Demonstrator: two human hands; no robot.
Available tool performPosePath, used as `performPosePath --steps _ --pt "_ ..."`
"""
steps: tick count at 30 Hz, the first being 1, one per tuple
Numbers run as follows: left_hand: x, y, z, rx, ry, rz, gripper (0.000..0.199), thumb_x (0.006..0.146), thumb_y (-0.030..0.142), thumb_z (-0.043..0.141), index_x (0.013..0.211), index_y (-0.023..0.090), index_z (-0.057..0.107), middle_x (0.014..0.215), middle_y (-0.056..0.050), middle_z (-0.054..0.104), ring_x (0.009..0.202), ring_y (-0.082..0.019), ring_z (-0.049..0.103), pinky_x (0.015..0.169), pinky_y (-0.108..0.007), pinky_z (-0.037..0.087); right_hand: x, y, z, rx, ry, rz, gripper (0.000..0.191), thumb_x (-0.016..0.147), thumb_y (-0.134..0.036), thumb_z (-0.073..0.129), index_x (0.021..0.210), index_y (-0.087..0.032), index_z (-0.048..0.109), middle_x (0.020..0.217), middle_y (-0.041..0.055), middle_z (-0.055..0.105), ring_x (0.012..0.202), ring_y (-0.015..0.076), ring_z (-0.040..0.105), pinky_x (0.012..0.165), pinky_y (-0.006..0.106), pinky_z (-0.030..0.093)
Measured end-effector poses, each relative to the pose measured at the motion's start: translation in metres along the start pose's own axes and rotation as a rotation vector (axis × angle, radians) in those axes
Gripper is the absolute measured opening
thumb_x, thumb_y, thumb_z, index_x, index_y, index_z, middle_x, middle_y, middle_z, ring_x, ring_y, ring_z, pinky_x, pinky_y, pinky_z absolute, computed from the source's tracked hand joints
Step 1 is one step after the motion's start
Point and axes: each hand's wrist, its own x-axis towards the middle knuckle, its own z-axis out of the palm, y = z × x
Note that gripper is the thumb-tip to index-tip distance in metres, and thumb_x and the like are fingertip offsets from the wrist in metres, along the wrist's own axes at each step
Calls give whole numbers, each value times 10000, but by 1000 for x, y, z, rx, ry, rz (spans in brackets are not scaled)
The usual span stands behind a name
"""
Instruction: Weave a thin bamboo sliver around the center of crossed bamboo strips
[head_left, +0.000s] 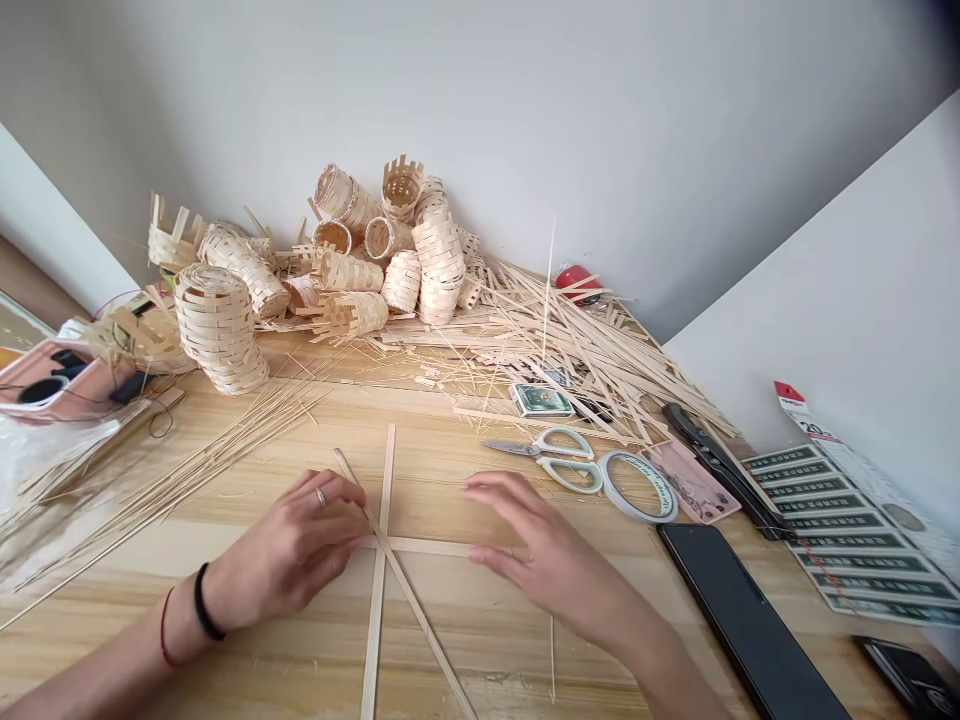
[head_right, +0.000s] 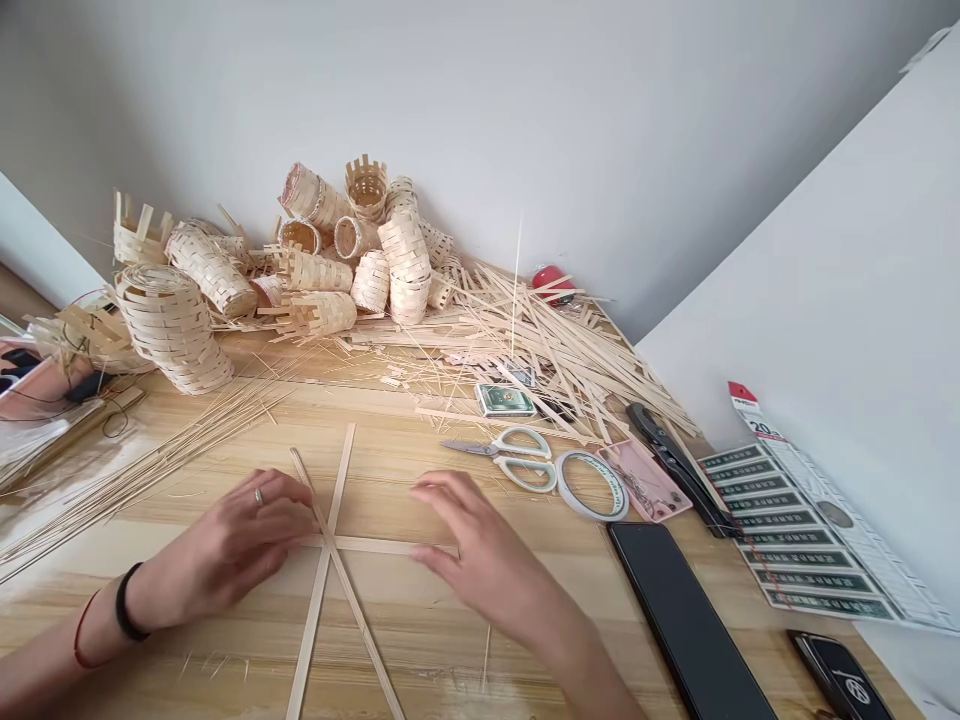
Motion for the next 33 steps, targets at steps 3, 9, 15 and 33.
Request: performPosePath --steps 3,9,15,33 --pt "-4 -12 -1 39 109 -103 213 1010 136 482 1097 214 661 1167 -98 618 1061 -237 584 918 -394 481 4 -12 17 46 -93 -82 494 893 -295 789 1350 -279 601 1449 90 536 1395 265 476 1181 443 419" --pt "-7 -26 6 96 140 -193 290 998 218 567 1279 242 636 1299 -114 563 1167 -277 556 985 -456 486 5 -16 31 27 -151 -145 654 851 -532 801 1405 -260 584 1541 112 460 1475 293 373 1221 466 375" --pt "-7 -26 12 180 144 -207 269 974 194 585 1221 241 681 1294 -109 605 1216 -301 546 1000 -495 457 7 -16 55 -93 -20 -329 658 997 -618 536 1536 -248 457 1622 149 378 1533 324 278 1245 605 275" --pt "-5 -26 8 264 215 -219 251 961 138 572 1113 232 748 1201 -83 727 1160 -274 629 975 -441 483 8 -24 64 -262 -115 -461 495 1043 -526 512 1455 -258 572 1637 141 395 1543 328 293 1223 646 298"
